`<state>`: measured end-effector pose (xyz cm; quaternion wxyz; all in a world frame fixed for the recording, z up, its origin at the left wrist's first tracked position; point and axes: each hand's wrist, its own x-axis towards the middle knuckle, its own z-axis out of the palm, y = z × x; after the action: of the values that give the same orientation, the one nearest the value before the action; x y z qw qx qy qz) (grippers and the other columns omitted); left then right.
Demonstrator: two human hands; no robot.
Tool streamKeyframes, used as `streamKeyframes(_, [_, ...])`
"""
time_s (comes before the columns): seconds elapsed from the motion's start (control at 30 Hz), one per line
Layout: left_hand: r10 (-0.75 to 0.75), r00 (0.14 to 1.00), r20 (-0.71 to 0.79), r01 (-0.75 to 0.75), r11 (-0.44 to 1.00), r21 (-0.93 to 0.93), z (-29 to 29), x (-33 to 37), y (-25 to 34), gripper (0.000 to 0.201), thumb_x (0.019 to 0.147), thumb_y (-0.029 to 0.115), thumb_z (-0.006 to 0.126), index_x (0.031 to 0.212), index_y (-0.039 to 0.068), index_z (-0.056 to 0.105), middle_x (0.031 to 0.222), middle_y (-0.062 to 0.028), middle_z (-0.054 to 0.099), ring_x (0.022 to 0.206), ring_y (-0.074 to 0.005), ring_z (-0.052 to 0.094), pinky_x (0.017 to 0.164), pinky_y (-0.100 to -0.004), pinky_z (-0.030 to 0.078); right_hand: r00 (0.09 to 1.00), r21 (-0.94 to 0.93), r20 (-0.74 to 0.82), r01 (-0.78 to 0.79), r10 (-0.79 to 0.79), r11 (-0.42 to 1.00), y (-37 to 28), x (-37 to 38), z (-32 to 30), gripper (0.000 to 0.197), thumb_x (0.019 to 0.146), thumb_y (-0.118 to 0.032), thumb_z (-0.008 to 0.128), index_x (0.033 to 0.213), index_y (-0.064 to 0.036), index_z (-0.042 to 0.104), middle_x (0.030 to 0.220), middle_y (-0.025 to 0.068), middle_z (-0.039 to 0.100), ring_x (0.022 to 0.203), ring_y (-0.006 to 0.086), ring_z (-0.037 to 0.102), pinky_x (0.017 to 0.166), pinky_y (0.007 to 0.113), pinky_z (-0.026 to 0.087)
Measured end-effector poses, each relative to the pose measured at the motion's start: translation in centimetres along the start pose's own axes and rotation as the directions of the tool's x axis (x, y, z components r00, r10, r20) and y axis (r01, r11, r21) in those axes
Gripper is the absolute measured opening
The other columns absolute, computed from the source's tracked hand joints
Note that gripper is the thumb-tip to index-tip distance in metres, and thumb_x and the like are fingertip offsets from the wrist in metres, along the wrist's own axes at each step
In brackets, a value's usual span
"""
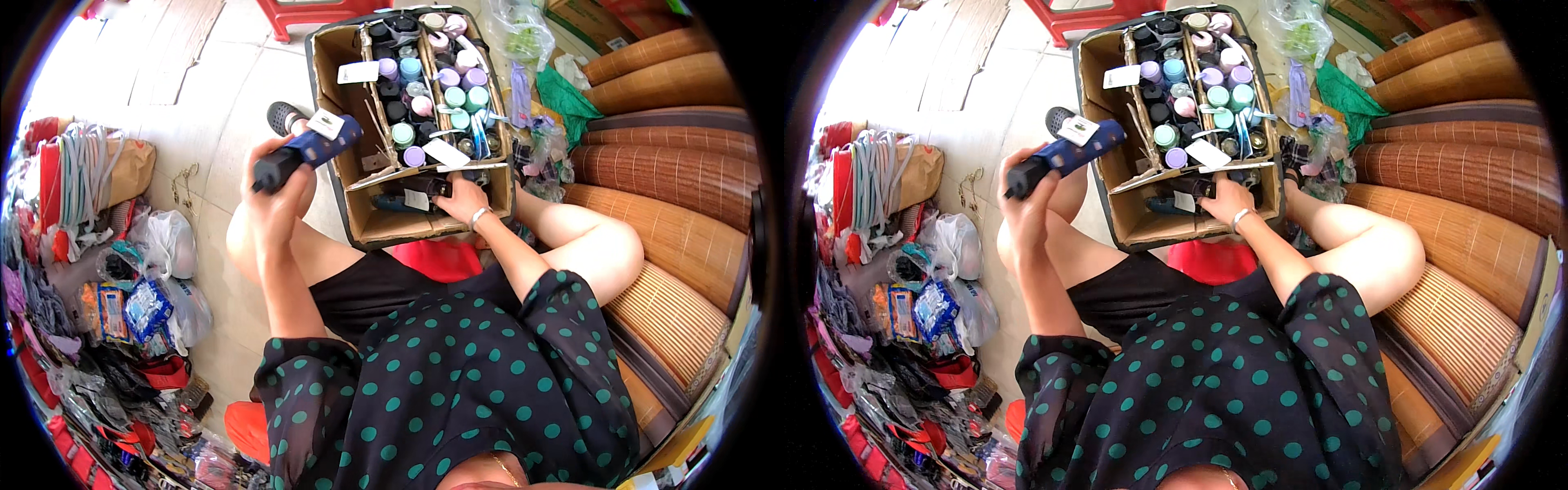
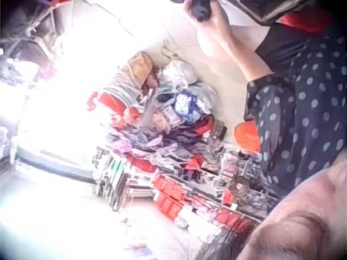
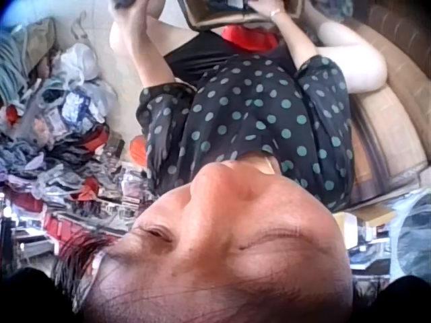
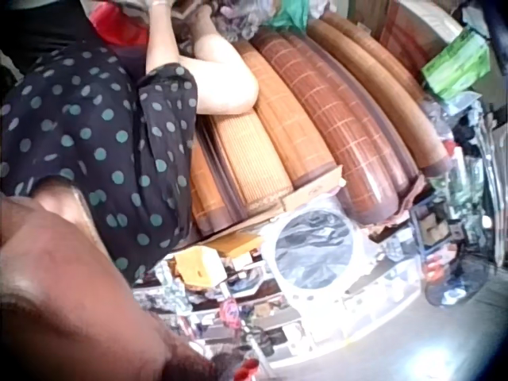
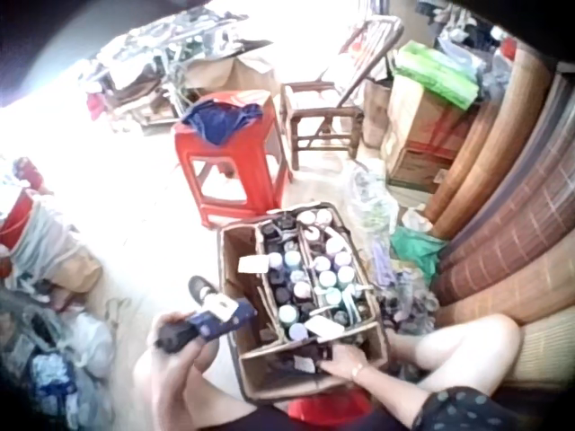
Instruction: The person organizes umbrellas by moving them between cardboard boxes and plastic crates, handling the items one at a time and placing some into a small cardboard box.
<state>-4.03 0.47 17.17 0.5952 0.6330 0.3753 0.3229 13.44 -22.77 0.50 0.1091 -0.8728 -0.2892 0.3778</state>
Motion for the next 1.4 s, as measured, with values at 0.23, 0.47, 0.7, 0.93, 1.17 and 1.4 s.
streamKeyframes(0.23, [-0.089, 0.996, 0.008, 0.09, 0.994, -0.061, 0.2, 0.2, -3.8, 0.035, 0.071, -0.008, 0.066, 0.104, 0.0, 0.056, 0.102, -0.0078, 0.06, 0.094, -0.0135, 0.055, 0.085, -0.0261, 0.044, 0.781, 0.076, -0.478, 0.493, -0.402, 0.867, -3.3, -8.3, -8.1, 0.039, 0.065, -0.026, 0.075, 0.09, -0.0056, 0.052, 0.07, 0.011, 0.059, 0.062, 0.026, 0.061, 0.058, 0.034, 0.048])
streamKeyframes(0.47, [-0.06, 0.996, -0.065, 0.049, 0.986, -0.159, -2.0, 0.1, -3.6, 0.039, 0.07, -0.008, 0.067, 0.106, 0.002, 0.054, 0.107, -0.0096, 0.061, 0.097, -0.0151, 0.054, 0.087, -0.0282, 0.044, 0.638, 0.307, -0.698, 0.676, -0.324, 0.67, -7.2, -12.7, -20.4, 0.049, 0.065, -0.034, 0.069, 0.095, -0.0012, 0.05, 0.084, 0.0038, 0.051, 0.07, 0.0103, 0.05, 0.062, 0.023, 0.042])
streamKeyframes(0.7, [-0.058, 0.986, -0.159, 0.03, 0.985, -0.172, -3.6, -1.2, -0.3, 0.041, 0.071, -0.007, 0.07, 0.107, 0.002, 0.053, 0.113, -0.0162, 0.059, 0.106, -0.022, 0.055, 0.093, -0.0352, 0.044, 0.548, 0.122, -0.68, 0.74, -0.487, 0.661, -11.2, -7.8, -18.4, 0.044, 0.064, -0.016, 0.071, 0.101, -0.0014, 0.053, 0.088, 0.0041, 0.056, 0.073, 0.0084, 0.052, 0.065, 0.023, 0.044])
streamKeyframes(0.93, [0.048, 0.94, -0.337, -0.142, 0.955, -0.259, -8.5, -1.6, -1.9, 0.047, 0.073, 0.002, 0.073, 0.111, 0.004, 0.047, 0.11, -0.0189, 0.058, 0.108, -0.0325, 0.056, 0.1, -0.0466, 0.039, 0.568, 0.25, -0.771, 0.685, -0.287, 0.684, -7.7, -6.1, -20.2, 0.046, 0.068, -0.03, 0.068, 0.101, -0.0019, 0.054, 0.088, 0.0028, 0.055, 0.076, 0.0089, 0.051, 0.07, 0.022, 0.042])
streamKeyframes(1.17, [0.085, 0.991, -0.108, -0.12, 0.919, -0.377, -5.9, -0.7, -1.7, 0.047, 0.075, 0.016, 0.073, 0.11, 0.0, 0.046, 0.1, -0.0201, 0.059, 0.095, -0.0323, 0.059, 0.089, -0.0465, 0.046, 0.692, 0.319, -0.692, 0.549, -0.206, 0.773, -3.2, -7.4, -22.3, 0.052, 0.067, -0.039, 0.066, 0.097, 0.0005, 0.054, 0.087, 0.0027, 0.053, 0.076, 0.0091, 0.049, 0.068, 0.021, 0.04])
streamKeyframes(1.4, [-0.15, 0.875, 0.461, 0.158, 0.987, 0.021, 7.6, -0.8, -2.3, 0.049, 0.075, 0.017, 0.071, 0.114, 0.004, 0.045, 0.088, -0.0115, 0.063, 0.08, -0.0212, 0.064, 0.072, -0.0358, 0.051, 0.942, 0.541, -0.276, 0.317, -0.192, 0.779, -1.4, -5.2, -22.2, 0.035, 0.059, -0.025, 0.06, 0.086, -0.0026, 0.056, 0.076, -0.0023, 0.05, 0.068, 0.0057, 0.045, 0.061, 0.019, 0.035])
